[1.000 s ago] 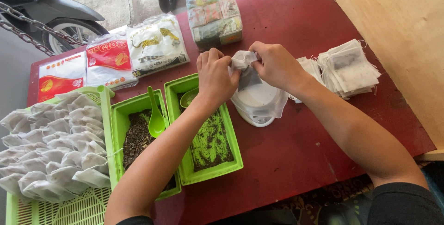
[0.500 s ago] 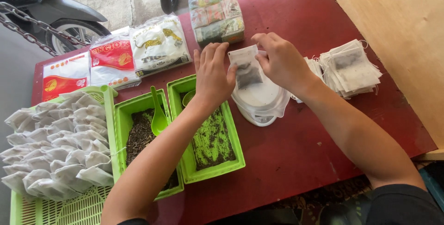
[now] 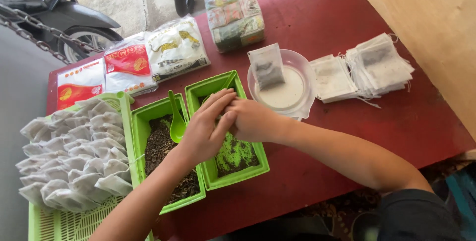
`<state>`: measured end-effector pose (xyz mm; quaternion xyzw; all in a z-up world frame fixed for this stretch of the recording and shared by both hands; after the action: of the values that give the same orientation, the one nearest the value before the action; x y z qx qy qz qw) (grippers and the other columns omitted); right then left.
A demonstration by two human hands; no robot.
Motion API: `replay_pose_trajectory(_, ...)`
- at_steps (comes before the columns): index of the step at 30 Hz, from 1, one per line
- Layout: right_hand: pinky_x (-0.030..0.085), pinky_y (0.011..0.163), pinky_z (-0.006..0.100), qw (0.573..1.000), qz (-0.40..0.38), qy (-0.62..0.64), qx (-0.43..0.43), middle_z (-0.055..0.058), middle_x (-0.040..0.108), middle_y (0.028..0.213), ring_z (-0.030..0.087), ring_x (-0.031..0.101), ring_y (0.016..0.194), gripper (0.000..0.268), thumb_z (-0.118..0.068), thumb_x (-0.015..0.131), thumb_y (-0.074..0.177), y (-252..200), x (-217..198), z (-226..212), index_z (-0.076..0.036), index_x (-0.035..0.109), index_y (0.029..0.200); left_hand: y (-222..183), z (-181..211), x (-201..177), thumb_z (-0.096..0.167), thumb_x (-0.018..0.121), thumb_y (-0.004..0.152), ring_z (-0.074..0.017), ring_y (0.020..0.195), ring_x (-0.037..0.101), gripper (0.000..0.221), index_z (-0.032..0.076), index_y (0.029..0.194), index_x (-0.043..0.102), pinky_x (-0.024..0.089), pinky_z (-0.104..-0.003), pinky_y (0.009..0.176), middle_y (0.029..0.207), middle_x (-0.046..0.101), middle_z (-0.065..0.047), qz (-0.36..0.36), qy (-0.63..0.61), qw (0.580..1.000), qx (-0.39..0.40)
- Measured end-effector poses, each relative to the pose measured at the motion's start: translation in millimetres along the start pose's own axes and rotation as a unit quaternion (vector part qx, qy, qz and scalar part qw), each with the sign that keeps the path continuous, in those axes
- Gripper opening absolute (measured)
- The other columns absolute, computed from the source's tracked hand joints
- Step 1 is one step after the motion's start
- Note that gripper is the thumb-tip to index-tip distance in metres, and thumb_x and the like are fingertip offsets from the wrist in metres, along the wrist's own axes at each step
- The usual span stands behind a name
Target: Filling tea filter bags with loose tea leaves using a spoon and placing them in a tray
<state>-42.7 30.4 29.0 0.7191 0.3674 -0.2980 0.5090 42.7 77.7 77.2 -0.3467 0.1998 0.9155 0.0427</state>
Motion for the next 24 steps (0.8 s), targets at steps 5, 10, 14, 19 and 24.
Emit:
replay_pose_trajectory(5, 0.056, 0.091, 0.051, 0.998, -0.010, 0.034, 0.048, 0.030, 0.069, 0.095, 0.049, 0.066, 0.099, 0.020, -0.013, 0.064, 0.083, -1, 29, 0, 0.005, 0.068, 0.092, -17, -23, 5, 0.030, 0.049, 0.106, -0.0444, 0.135, 0.053, 0.047, -0.002, 0.139, 0.058, 0.037, -0.056, 0.116, 0.142, 0.059, -0.023, -0.004, 0.007, 1.000, -0.009)
replay_pose_trajectory(10, 0.059, 0.078, 0.049, 0.998, 0.020, -0.012, 0.057, 0.027, 0.066, 0.090, 0.046, 0.067, 0.092, 0.022, -0.020, 0.065, 0.081, -8, 62, 9, 0.000, 0.065, 0.089, -23, -30, 10, 0.032, 0.046, 0.106, -0.0413, 0.134, 0.054, 0.048, 0.000, 0.140, 0.057, 0.038, -0.053, 0.116, 0.142, 0.059, -0.020, -0.001, 0.009, 1.000, -0.015)
replay_pose_trajectory(14, 0.060, 0.076, 0.046, 0.993, -0.007, -0.078, 0.089, 0.023, 0.068, 0.092, 0.042, 0.069, 0.092, 0.031, -0.029, 0.067, 0.074, -1, 76, 9, -0.003, 0.070, 0.091, -24, -28, 7, 0.031, 0.042, 0.107, -0.0455, 0.133, 0.054, 0.050, -0.005, 0.139, 0.056, 0.041, -0.057, 0.112, 0.140, 0.058, -0.025, 0.015, 0.011, 1.000, -0.015)
replay_pose_trajectory(19, 0.056, 0.074, 0.044, 0.988, -0.032, -0.126, 0.085, 0.020, 0.068, 0.093, 0.040, 0.067, 0.091, 0.028, -0.030, 0.066, 0.073, -3, 87, 6, -0.007, 0.070, 0.089, -26, -33, 9, 0.032, 0.046, 0.106, -0.0470, 0.131, 0.054, 0.050, -0.006, 0.137, 0.057, 0.042, -0.056, 0.111, 0.138, 0.059, -0.026, 0.022, 0.034, 0.999, -0.004)
replay_pose_trajectory(24, 0.056, 0.074, 0.046, 0.991, -0.025, -0.087, 0.097, 0.024, 0.066, 0.096, 0.044, 0.067, 0.090, 0.034, -0.025, 0.068, 0.074, -11, 95, 14, -0.001, 0.068, 0.099, -26, -33, 7, 0.033, 0.052, 0.103, -0.0422, 0.130, 0.057, 0.048, -0.003, 0.134, 0.060, 0.046, -0.052, 0.108, 0.136, 0.062, -0.021, 0.027, 0.034, 0.999, 0.011)
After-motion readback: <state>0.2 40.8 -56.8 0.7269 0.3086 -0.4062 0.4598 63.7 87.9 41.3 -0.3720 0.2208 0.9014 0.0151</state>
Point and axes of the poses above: each hand's wrist, its own y-axis towards the middle knuckle, its own x-axis out of the palm, z = x × y, the point moved 6 cm from there along y, towards the middle knuckle
